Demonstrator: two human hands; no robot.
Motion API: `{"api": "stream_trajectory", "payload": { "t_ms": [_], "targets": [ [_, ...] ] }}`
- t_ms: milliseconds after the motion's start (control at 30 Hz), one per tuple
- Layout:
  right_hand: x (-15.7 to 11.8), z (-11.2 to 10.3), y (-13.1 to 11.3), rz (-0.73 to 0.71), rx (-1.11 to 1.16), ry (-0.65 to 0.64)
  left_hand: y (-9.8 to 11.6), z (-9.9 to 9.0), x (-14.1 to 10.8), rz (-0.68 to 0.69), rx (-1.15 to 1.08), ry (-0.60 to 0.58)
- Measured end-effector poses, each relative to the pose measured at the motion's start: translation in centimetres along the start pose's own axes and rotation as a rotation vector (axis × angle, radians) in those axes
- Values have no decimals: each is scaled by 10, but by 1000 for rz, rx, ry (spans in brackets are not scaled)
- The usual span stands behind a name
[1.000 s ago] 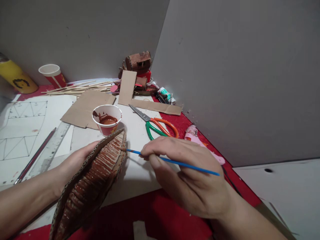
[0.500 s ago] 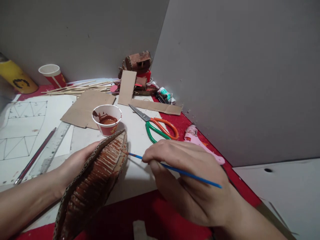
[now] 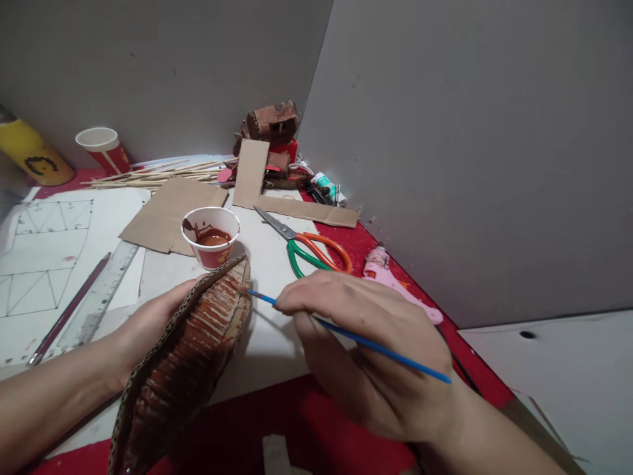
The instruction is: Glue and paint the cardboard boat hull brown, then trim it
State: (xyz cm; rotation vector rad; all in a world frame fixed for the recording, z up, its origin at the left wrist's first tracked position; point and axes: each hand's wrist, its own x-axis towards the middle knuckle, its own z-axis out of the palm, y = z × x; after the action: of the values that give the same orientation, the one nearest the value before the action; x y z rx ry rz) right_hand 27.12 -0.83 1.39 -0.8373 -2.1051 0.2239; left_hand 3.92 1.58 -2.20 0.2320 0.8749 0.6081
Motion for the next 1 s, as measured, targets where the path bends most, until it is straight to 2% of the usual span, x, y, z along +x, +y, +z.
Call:
{"api": "stream_trajectory", "payload": {
  "t_ms": [167,333,500,667,900,1000],
  "targets": [
    [0,0,2,-1,-53,-55,0,0,-1,-8,-3,-2],
    [1,0,4,-56,-8,-7,-1,0,0,-12,6,-1],
    [1,2,6,-47,-13,-60,-1,-1,0,11,-3,-6],
    [1,1,5,-56,-1,-17,0,-1,1,-11,27,10],
    [0,2,2,-32,-35,-46,-1,-1,1,-5,4,-7],
    [-2,-1,3,-31,-37,-2,-1,-1,1,-18,18,11]
  ]
}}
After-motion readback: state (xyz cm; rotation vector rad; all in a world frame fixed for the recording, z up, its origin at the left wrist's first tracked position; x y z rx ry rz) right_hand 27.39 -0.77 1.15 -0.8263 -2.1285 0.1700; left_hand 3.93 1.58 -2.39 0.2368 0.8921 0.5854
